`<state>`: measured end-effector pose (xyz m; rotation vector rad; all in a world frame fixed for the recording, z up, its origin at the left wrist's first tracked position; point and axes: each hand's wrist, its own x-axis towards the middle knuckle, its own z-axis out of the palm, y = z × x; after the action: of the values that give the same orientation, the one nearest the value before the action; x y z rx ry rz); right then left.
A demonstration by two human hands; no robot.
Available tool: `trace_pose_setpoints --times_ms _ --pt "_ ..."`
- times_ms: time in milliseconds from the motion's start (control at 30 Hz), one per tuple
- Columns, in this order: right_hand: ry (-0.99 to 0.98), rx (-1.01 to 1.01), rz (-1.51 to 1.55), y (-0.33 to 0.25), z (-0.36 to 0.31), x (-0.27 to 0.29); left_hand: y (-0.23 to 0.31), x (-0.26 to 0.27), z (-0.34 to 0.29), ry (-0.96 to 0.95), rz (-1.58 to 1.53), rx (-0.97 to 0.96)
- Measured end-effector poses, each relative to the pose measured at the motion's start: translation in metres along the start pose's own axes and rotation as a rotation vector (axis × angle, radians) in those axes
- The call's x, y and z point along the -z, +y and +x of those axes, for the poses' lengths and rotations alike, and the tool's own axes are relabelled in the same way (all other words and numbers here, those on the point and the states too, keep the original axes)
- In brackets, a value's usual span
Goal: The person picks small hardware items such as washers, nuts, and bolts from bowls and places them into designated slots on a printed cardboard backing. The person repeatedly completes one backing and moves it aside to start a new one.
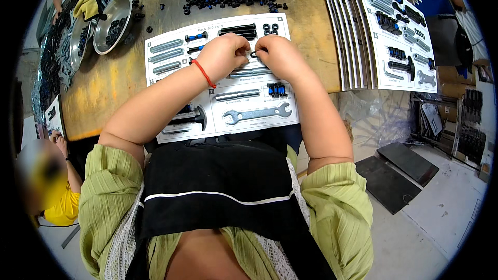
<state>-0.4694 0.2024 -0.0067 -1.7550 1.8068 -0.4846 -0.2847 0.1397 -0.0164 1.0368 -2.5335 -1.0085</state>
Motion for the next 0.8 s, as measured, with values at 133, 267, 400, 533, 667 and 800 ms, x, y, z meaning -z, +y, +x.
trace_pose_setpoints --times_ms 133,267,400,533,667,800 --pt "0.115 0.026 -0.052 0.011 -0.009 0.001 -0.003 0.001 -0.021 0.194 -0.013 -0.092" --pt "0.274 0.093 -0.072 0.014 -0.03 0.001 -0.003 0.014 -0.052 0.329 0.094 -0.172" --pt "0.303 0.253 -0.273 0.008 -0.049 -0.009 0.005 0.011 -0.07 0.294 0.353 -0.107" --pt "0.215 0.208 -0.375 -0.003 -0.052 -0.023 0.006 -0.003 -0.072 0.195 0.438 -0.094" --pt "0.191 0.221 -0.348 -0.007 -0.052 -0.028 0.007 -0.011 -0.07 0.163 0.435 -0.083" --pt "0.23 0.195 -0.361 -0.009 -0.053 -0.031 0.008 -0.013 -0.068 0.159 0.452 -0.076"
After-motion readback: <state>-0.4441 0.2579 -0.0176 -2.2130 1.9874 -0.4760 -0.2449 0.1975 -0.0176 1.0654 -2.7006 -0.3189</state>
